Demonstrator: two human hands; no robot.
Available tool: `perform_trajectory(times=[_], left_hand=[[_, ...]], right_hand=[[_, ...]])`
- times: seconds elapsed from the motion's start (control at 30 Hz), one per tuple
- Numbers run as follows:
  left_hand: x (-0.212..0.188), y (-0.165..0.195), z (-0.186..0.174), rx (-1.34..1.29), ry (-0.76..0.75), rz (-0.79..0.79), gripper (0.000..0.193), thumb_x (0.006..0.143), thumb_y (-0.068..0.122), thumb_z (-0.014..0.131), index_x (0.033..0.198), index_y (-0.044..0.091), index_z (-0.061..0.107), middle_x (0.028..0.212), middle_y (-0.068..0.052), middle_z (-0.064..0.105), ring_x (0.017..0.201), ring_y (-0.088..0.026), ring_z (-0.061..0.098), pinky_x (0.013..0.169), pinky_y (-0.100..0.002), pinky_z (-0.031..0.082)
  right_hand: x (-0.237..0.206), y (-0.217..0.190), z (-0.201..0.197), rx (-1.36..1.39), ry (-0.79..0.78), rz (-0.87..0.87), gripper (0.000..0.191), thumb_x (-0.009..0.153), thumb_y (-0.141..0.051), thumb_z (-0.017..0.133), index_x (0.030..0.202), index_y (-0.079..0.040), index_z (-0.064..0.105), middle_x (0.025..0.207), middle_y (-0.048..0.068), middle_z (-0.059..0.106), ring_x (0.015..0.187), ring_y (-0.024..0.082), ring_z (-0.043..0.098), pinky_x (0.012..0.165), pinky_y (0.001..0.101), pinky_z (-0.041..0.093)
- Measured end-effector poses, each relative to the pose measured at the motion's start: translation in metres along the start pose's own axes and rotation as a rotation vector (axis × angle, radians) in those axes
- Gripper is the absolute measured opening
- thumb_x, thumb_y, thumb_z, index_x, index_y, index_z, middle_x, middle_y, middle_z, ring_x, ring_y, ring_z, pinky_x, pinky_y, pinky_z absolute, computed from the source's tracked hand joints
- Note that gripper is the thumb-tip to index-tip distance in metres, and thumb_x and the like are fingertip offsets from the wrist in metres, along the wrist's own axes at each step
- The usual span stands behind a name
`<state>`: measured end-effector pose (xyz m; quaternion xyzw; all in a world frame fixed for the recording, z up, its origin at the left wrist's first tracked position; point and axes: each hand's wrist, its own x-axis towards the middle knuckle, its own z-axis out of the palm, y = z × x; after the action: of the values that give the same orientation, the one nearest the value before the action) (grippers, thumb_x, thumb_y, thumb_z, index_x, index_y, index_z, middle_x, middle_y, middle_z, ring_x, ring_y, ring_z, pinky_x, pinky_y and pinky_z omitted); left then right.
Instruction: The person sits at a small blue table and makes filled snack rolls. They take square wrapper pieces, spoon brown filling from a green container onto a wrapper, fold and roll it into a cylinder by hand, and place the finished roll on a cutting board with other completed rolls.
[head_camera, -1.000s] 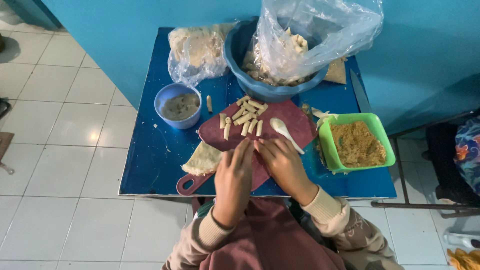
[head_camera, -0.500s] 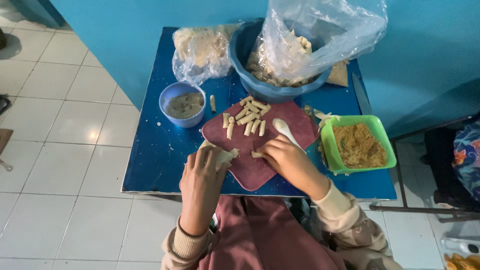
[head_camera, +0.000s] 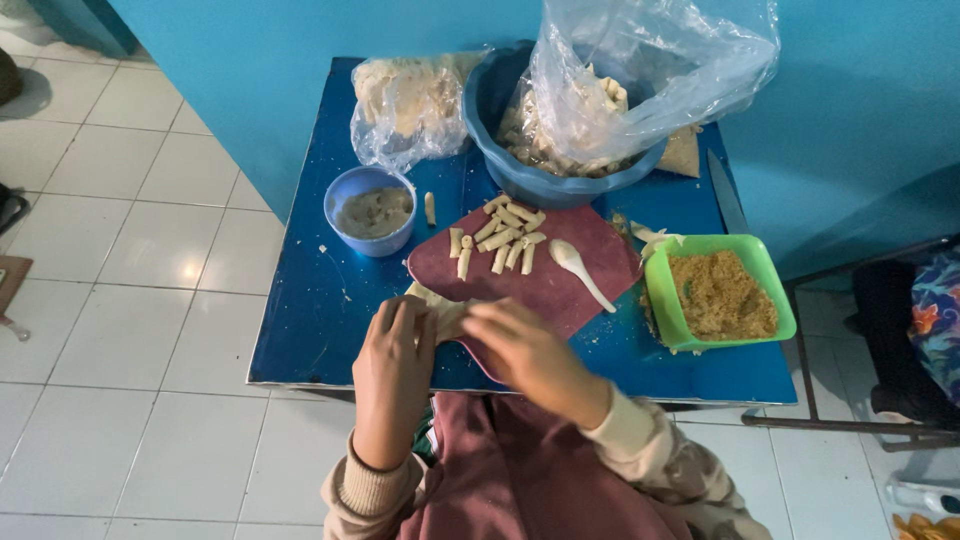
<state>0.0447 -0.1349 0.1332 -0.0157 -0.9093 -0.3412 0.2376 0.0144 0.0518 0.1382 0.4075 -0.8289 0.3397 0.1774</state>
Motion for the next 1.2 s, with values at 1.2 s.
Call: perform_trajectory(times=[1.2], left_hand=[[-0.031,0.05,0.077,-0.049,-0.083,0.483,0.02,0.087,0.006,0.067,0.107,0.005,0.065,0.112,-0.006,0.064,0.095,-0.022,0.067,0.079,-0.033,0.057]], right_hand=[[-0.05,0.067,-0.065,-0.035,0.003,0.458,0.025,0.092,-0.003,0.065,0.117,-0.004,0.062,0.104,0.011,0.062,0.089,0.031,0.066,0.075,0.0405,0.051]])
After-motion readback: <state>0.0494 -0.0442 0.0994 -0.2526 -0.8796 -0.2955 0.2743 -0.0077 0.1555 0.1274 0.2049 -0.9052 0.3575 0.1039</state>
